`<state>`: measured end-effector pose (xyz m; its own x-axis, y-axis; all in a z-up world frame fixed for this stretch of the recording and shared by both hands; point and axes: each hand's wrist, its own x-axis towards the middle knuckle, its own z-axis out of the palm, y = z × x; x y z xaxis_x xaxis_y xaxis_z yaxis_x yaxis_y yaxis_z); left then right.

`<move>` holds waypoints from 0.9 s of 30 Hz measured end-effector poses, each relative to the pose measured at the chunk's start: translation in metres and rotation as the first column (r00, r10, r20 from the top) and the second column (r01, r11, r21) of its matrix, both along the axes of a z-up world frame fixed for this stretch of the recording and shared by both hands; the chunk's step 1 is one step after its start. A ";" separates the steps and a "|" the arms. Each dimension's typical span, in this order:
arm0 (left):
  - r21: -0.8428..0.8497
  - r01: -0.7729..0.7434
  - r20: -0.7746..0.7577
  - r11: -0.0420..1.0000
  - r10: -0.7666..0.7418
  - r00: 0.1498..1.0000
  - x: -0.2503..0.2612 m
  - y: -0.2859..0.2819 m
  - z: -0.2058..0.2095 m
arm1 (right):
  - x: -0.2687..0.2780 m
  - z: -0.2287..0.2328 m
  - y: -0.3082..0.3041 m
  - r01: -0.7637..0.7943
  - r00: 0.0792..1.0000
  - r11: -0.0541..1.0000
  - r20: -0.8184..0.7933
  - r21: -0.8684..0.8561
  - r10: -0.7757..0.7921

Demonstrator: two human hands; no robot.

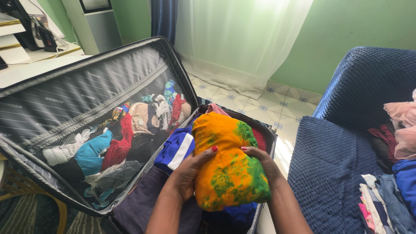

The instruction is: The person organizes and packs clothes into a suitcase, transferring various items from a couch into the suitcase compartments.

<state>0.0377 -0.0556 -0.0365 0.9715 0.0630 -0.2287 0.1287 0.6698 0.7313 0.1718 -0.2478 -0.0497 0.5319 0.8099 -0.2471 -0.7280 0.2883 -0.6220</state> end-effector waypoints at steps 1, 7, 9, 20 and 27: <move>0.141 -0.040 -0.112 0.989 0.056 0.992 0.003 0.002 -0.002 | 0.007 -0.008 -0.006 0.016 1.000 1.000 0.000 -0.008 -0.016; 0.373 -0.176 -0.261 0.911 0.285 0.922 0.011 0.022 -0.025 | 0.055 -0.074 -0.044 0.197 0.980 0.980 0.048 -0.032 -0.195; 0.326 -0.258 -0.245 0.909 0.345 0.906 0.012 0.029 -0.030 | 0.062 -0.102 -0.047 0.283 0.959 0.955 0.052 -0.085 -0.279; 0.348 -0.338 -0.247 0.875 0.433 0.867 0.016 0.038 -0.042 | 0.068 -0.287 -0.029 0.329 0.942 0.743 0.149 -0.582 -0.300; 0.795 -0.164 -0.131 0.585 0.428 0.894 0.047 -0.003 -0.076 | 0.037 -0.216 -0.015 0.958 0.264 0.001 0.883 -0.287 0.389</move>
